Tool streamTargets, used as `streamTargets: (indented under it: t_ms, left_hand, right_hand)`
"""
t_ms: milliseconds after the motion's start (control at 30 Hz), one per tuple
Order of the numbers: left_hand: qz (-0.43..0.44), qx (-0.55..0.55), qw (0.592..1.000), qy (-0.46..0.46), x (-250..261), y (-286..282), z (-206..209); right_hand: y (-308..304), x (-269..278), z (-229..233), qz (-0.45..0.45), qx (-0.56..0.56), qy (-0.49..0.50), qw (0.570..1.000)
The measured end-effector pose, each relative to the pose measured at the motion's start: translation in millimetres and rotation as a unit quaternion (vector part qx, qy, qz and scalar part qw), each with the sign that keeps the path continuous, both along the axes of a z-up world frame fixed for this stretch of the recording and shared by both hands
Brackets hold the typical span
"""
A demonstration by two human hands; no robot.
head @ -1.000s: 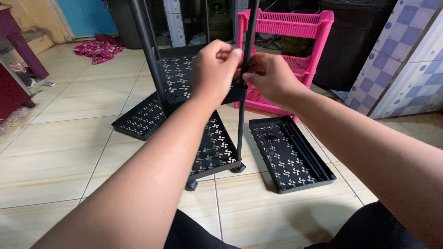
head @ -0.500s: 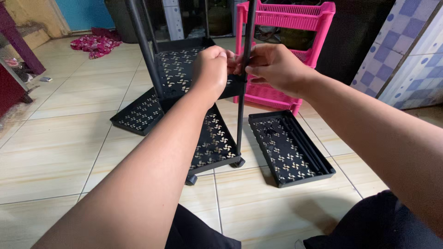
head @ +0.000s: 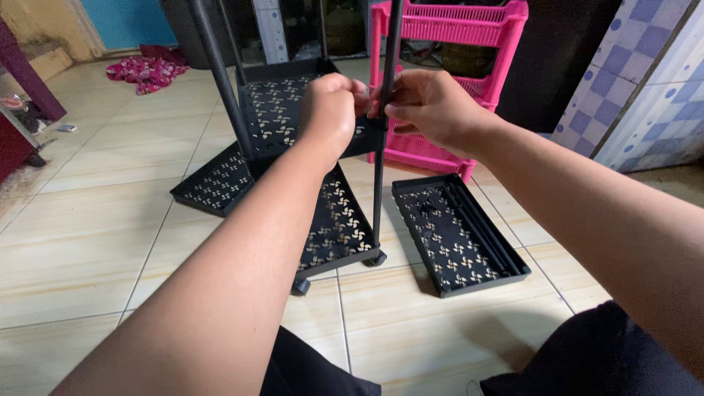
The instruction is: The person assembles a black plastic three-tier rolling rack by inserting vertical poles into the base and attaching perforated shelves. They handle multiple shelves and poles, aligning and snapping components together on a tiled floor.
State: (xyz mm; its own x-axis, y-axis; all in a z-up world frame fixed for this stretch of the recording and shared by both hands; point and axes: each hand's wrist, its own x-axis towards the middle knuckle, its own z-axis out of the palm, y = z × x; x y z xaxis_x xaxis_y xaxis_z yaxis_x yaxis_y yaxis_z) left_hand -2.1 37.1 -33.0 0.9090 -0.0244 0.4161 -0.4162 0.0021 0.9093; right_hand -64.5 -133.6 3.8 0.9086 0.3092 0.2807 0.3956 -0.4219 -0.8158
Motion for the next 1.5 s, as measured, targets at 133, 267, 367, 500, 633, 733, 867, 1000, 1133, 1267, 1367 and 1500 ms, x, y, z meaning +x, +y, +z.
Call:
streamTargets:
  t_ms: [133,267,367,500,633,733,867,1000,1133,1267,1367,1500]
  left_hand:
    - [0.014,0.013,1.0,-0.005,-4,2,-3]
    - [0.016,0.023,1.0,0.007,-5,4,3]
    - [0.01,0.03,0.999,0.01,-9,6,1]
    - [0.03,0.066,0.997,0.011,-9,6,3]
    - [0.011,0.03,0.999,-0.008,-12,4,6]
    - [-0.02,-0.009,0.997,-0.077,-18,0,9]
    - [0.038,0.053,0.978,-0.2,-29,-11,9]
    - [0.054,0.052,0.975,-0.211,-31,-16,15]
    - [0.1,0.108,0.969,-0.199,-27,-11,24]
    - [0.018,0.061,0.984,-0.165,-32,1,21]
    - [0.008,0.079,0.985,-0.152,-33,15,14]
    - [0.093,0.086,0.99,0.062,-25,22,12]
  right_hand:
    - [3,1,-3,0.024,-0.012,-0.028,0.999]
    - [4,5,1,0.003,-0.05,-0.032,0.998]
    - [2,3,-3,0.02,-0.054,-0.062,0.996]
    - [-3,5,-3,-0.008,-0.045,-0.018,0.999]
    - [-6,9,-3,0.064,-0.092,-0.125,0.986]
    - [-6,11,-5,0.041,-0.09,-0.131,0.986]
    - [-2,10,-10,-0.007,-0.063,-0.102,0.993]
    - [1,10,-19,-0.023,-0.04,-0.07,0.996]
    - [3,15,-28,0.015,0.024,-0.041,0.999]
    - [1,15,-40,0.054,0.08,-0.021,0.995]
    - [1,15,-40,0.072,0.083,-0.054,0.992]
    - [8,9,-33,-0.043,0.02,-0.05,0.998]
